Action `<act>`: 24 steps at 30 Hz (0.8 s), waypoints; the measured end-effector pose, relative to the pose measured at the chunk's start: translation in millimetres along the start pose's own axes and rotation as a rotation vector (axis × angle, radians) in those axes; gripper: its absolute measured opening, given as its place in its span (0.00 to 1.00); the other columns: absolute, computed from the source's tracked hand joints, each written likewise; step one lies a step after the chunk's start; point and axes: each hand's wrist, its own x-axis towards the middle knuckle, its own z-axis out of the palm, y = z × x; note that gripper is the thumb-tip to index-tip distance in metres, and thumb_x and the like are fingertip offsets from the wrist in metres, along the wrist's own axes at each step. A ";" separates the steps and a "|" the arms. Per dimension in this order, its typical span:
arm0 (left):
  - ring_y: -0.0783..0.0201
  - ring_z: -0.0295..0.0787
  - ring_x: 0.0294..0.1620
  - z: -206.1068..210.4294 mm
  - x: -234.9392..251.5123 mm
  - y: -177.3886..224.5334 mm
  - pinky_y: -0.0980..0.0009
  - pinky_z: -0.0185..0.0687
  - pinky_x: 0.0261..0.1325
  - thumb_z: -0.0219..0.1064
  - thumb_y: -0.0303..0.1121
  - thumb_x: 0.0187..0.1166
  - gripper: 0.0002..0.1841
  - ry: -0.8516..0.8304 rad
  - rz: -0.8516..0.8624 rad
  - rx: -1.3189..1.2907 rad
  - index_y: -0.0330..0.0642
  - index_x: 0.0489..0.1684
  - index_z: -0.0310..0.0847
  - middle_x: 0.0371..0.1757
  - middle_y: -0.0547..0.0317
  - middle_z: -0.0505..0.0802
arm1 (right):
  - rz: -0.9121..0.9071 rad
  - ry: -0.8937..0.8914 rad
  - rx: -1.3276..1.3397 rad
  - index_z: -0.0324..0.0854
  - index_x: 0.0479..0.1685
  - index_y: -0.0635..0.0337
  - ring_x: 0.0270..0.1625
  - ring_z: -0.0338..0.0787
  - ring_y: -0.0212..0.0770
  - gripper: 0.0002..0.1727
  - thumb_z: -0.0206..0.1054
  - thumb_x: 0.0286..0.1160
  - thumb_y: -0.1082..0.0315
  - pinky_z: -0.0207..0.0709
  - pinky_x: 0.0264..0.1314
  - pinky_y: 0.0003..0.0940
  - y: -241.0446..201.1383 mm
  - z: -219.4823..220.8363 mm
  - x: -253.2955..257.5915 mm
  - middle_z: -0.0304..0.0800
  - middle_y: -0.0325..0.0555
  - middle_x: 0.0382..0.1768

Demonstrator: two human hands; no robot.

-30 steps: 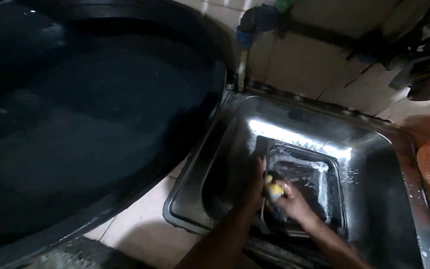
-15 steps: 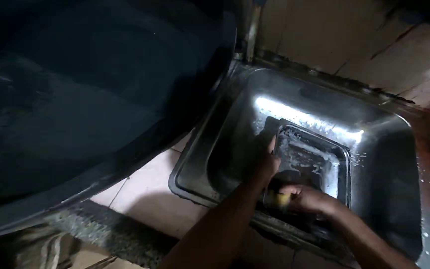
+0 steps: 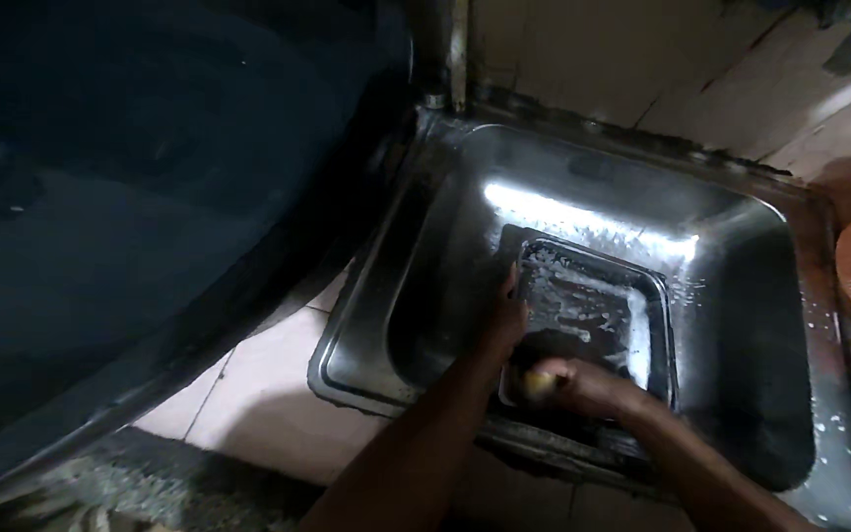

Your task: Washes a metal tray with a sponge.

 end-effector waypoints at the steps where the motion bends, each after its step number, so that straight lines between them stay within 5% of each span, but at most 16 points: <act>1: 0.51 0.76 0.79 -0.5 -0.3 1.2 0.46 0.76 0.73 0.60 0.21 0.80 0.44 0.003 0.006 0.006 0.67 0.97 0.47 0.88 0.54 0.73 | 0.065 -0.018 -0.052 0.83 0.71 0.60 0.73 0.83 0.53 0.24 0.74 0.74 0.68 0.71 0.81 0.53 10.7 -8.4 -13.2 0.86 0.60 0.69; 4: 0.54 0.74 0.82 3.4 0.8 3.6 0.47 0.76 0.75 0.60 0.15 0.75 0.47 -0.004 -0.010 -0.103 0.65 0.96 0.51 0.89 0.58 0.70 | 0.371 -0.082 -0.096 0.80 0.72 0.58 0.73 0.81 0.55 0.23 0.70 0.77 0.70 0.71 0.78 0.57 68.7 -40.1 -53.0 0.83 0.60 0.70; 7: 0.58 0.71 0.84 3.9 1.9 6.2 0.51 0.75 0.76 0.60 0.12 0.72 0.47 -0.014 -0.011 -0.181 0.63 0.95 0.54 0.91 0.61 0.68 | 0.459 -0.126 -0.199 0.82 0.68 0.62 0.70 0.82 0.61 0.21 0.72 0.76 0.67 0.71 0.75 0.62 96.8 -56.7 -57.4 0.84 0.65 0.66; 10: 0.57 0.67 0.87 1.9 2.7 1.6 0.48 0.68 0.81 0.62 0.24 0.82 0.39 -0.030 0.020 -0.180 0.62 0.95 0.53 0.91 0.59 0.67 | 0.323 -0.142 -0.331 0.80 0.74 0.60 0.78 0.76 0.65 0.25 0.72 0.77 0.64 0.64 0.82 0.65 49.3 -37.3 -26.7 0.79 0.66 0.74; 13: 0.57 0.64 0.89 1.0 3.7 -6.1 0.47 0.61 0.86 0.51 0.47 0.94 0.29 -0.016 0.100 -0.082 0.58 0.94 0.56 0.91 0.60 0.68 | 0.141 0.009 -0.268 0.83 0.71 0.58 0.72 0.83 0.64 0.23 0.70 0.79 0.61 0.71 0.76 0.65 -16.1 -8.5 11.5 0.86 0.66 0.67; 16: 0.52 0.70 0.85 -2.2 0.6 -6.2 0.47 0.66 0.83 0.51 0.46 0.94 0.29 -0.003 0.117 -0.066 0.51 0.94 0.57 0.88 0.51 0.72 | 0.228 0.288 -0.164 0.83 0.70 0.57 0.67 0.87 0.63 0.21 0.68 0.79 0.65 0.76 0.71 0.66 -45.9 -20.8 46.7 0.88 0.64 0.63; 19: 0.55 0.67 0.87 -1.9 -3.3 -5.2 0.50 0.63 0.86 0.51 0.43 0.94 0.29 -0.037 0.139 -0.068 0.51 0.95 0.54 0.91 0.54 0.68 | 0.294 0.564 0.025 0.82 0.68 0.61 0.66 0.86 0.65 0.21 0.68 0.82 0.59 0.75 0.70 0.68 -37.1 -72.5 80.2 0.88 0.66 0.60; 24: 0.57 0.64 0.89 -0.4 -4.2 -4.7 0.52 0.59 0.88 0.48 0.42 0.96 0.28 -0.043 0.157 -0.096 0.51 0.95 0.53 0.92 0.55 0.67 | 0.251 0.659 0.253 0.86 0.64 0.57 0.61 0.89 0.59 0.19 0.72 0.78 0.61 0.78 0.66 0.65 -38.2 -54.3 85.9 0.91 0.60 0.56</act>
